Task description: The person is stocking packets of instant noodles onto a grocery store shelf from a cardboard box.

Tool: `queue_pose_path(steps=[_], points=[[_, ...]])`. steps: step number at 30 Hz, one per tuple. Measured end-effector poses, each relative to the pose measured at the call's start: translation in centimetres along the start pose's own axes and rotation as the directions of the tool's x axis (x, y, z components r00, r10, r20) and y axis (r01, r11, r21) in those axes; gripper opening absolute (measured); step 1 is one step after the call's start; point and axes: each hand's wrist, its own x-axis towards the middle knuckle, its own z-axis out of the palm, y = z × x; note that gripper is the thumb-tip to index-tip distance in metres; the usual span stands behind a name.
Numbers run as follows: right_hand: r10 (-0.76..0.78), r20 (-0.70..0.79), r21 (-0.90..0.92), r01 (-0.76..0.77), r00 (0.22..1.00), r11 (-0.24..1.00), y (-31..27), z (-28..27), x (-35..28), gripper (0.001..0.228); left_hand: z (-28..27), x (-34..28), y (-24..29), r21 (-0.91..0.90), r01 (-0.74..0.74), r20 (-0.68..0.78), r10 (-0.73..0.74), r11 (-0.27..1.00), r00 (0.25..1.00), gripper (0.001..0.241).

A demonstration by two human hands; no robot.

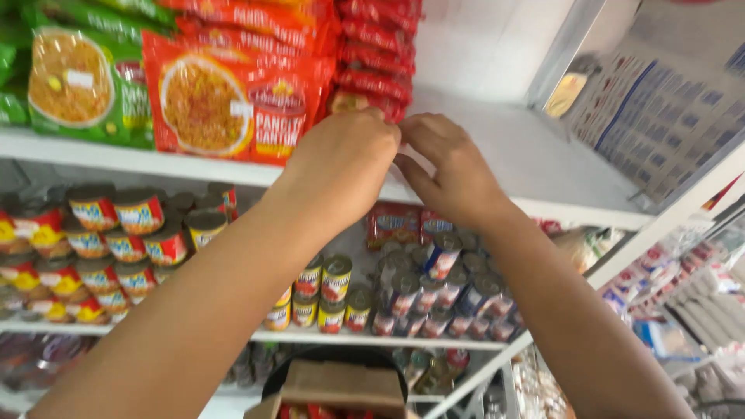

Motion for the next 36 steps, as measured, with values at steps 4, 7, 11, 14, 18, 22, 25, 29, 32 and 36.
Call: queue_pose_path(steps=[4, 7, 11, 14, 18, 22, 25, 29, 32, 36], points=[[0.027, 0.022, 0.113, -0.029, 0.999, 0.993, -5.5, -0.3, -3.9, 0.035, -3.8, -6.2, 3.9, -0.090, -0.001, 0.053, 0.006, 0.996, 0.999, 0.013], [0.026, 0.072, 0.122, -0.035, 0.997, 0.992, -8.7, 0.3, -6.8, 0.041, -4.0, -10.8, 5.5, -0.219, 0.008, 0.078, 0.009, 0.976, 0.997, 0.023], [0.051, 0.135, 0.114, -0.066, 0.990, 0.991, -11.9, 2.4, -10.3, 0.039, -2.1, -16.7, 6.7, -0.331, 0.075, 0.086, -0.049, 0.941, 0.995, 0.032], [0.110, 0.205, 0.172, -0.147, 0.973, 0.974, -13.4, 4.6, -13.1, 0.037, 0.2, -20.7, 7.4, -0.379, 0.162, 0.131, -0.121, 0.911, 0.984, 0.032], [0.200, 0.323, 0.266, -0.291, 0.925, 0.919, -14.6, 8.5, -17.9, 0.038, 2.5, -24.8, 8.6, -0.410, 0.419, 0.331, -0.295, 0.810, 0.896, 0.034], [0.274, 0.428, 0.310, -0.425, 0.861, 0.850, -15.7, 13.7, -24.6, 0.036, 8.5, -31.3, 8.4, -0.445, 0.537, 0.453, -0.337, 0.716, 0.825, 0.032], [0.302, 0.511, 0.307, -0.499, 0.805, 0.811, -16.9, 17.3, -29.6, 0.037, 13.0, -37.0, 8.9, -0.554, 0.556, 0.455, -0.334, 0.620, 0.825, 0.030], [0.329, 0.681, 0.197, -0.596, 0.654, 0.778, -18.6, 20.8, -34.4, 0.053, 17.6, -42.7, 10.6, -0.455, 0.727, 0.574, -0.455, 0.514, 0.681, 0.037], [0.329, 0.761, 0.080, -0.584, 0.559, 0.808, -19.9, 22.8, -37.1, 0.063, 20.0, -45.3, 12.4, -0.226, 0.856, 0.677, -0.557, 0.465, 0.482, 0.048], [0.320, 0.837, -0.068, -0.496, 0.443, 0.866, -21.1, 24.8, -40.6, 0.080, 25.2, -50.8, 14.4, 0.010, 0.916, 0.743, -0.616, 0.400, 0.261, 0.072]])
